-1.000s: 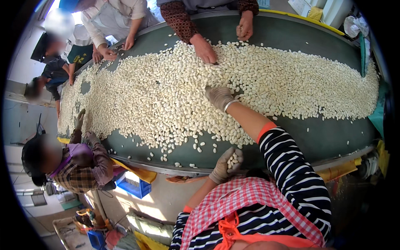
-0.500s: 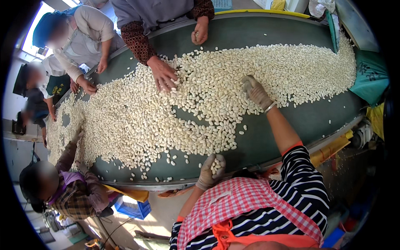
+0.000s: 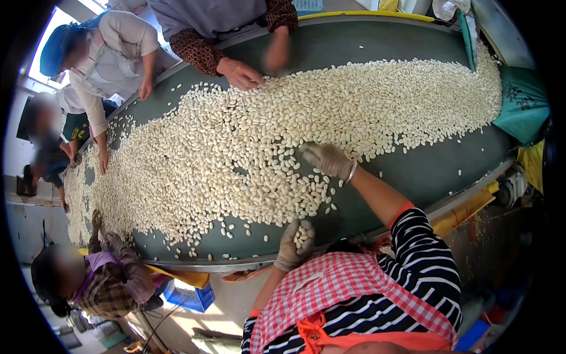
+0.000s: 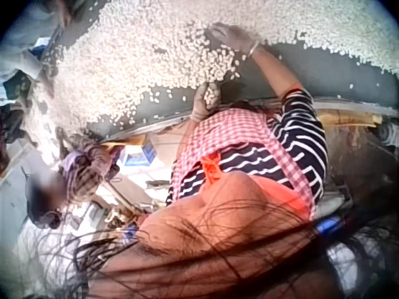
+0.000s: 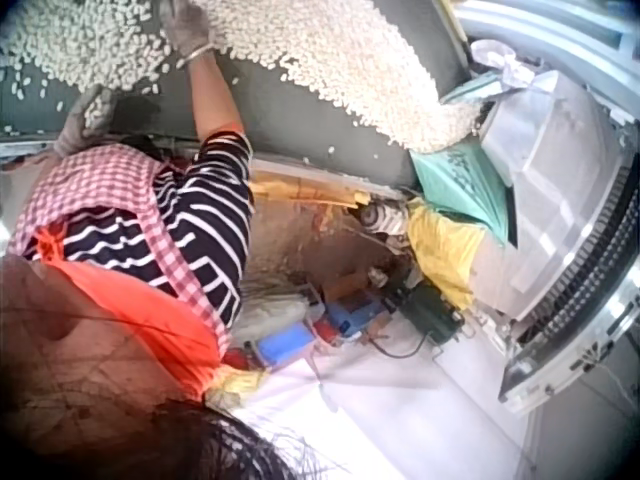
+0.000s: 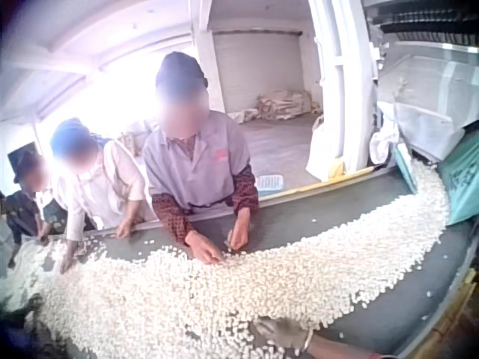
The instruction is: The person stands at a moving conveyor belt and uses both hands to pick and remove unwanted items from a stream of peanuts. The person repeatedly reaches into the flow, selects items, and discards them while the belt continues to move.
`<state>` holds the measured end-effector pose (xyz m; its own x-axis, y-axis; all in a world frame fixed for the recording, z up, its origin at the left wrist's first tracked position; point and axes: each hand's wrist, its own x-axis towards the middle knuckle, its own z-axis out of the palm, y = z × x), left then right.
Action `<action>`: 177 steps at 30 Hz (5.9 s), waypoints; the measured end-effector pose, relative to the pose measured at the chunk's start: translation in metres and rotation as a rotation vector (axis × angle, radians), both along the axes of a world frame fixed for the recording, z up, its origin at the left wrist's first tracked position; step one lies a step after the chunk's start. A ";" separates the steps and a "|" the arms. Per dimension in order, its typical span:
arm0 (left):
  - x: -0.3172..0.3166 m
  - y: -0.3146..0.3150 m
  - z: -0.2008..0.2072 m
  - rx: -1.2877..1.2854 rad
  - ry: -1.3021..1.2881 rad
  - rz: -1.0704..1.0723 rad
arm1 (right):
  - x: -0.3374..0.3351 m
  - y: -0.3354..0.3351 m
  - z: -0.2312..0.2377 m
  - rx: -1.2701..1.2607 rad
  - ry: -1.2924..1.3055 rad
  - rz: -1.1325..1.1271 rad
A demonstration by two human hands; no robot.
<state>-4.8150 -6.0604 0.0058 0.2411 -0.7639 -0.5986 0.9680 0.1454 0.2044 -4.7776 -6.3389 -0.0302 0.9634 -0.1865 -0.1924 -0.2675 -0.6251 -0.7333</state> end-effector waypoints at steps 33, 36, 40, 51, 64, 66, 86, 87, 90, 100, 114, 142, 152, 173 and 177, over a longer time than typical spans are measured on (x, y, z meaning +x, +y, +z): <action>-0.059 -0.086 0.004 0.119 -0.053 -0.004 | -0.102 -0.186 -0.037 -0.559 0.473 -0.389; -0.061 -0.090 -0.001 0.055 -0.098 -0.040 | -0.099 -0.167 -0.039 -0.539 0.470 -0.253; -0.068 -0.101 0.004 0.023 -0.053 -0.025 | -0.113 -0.182 -0.054 0.090 -0.057 -0.438; -0.090 -0.120 -0.010 -0.034 -0.071 -0.019 | -0.016 -0.141 -0.008 -0.504 0.446 0.058; -0.112 -0.149 -0.008 -0.018 -0.072 -0.013 | 0.037 -0.039 -0.003 -0.377 0.279 0.325; -0.116 -0.154 -0.009 0.000 -0.066 -0.016 | 0.037 -0.033 0.004 -0.406 0.345 0.381; -0.153 -0.201 -0.008 -0.007 -0.069 -0.007 | -0.177 -0.118 -0.004 -0.507 0.212 0.534; -0.155 -0.205 -0.011 0.003 -0.058 -0.003 | -0.182 -0.111 -0.006 -0.596 0.251 0.559; -0.156 -0.212 -0.010 -0.012 -0.014 0.098 | -0.184 -0.111 -0.002 -0.450 0.288 0.504; -0.169 -0.252 -0.037 0.012 -0.433 0.487 | -0.218 -0.086 0.030 0.208 -0.578 0.094; -0.200 -0.277 -0.020 -0.187 0.161 0.456 | -0.198 -0.336 -0.024 -0.373 0.203 -0.600; -0.257 -0.339 -0.038 -0.070 0.151 0.348 | -0.238 -0.443 -0.041 -0.437 0.348 -0.345; -0.275 -0.361 -0.040 -0.073 0.143 0.313 | -0.282 -0.455 -0.072 -0.074 -0.043 -0.232; -0.310 -0.417 -0.030 -0.060 0.105 0.307 | -0.226 -0.374 -0.033 -0.497 0.339 0.119; -0.319 -0.423 -0.045 -0.222 0.130 0.298 | -0.246 -0.389 -0.057 -0.229 0.194 0.085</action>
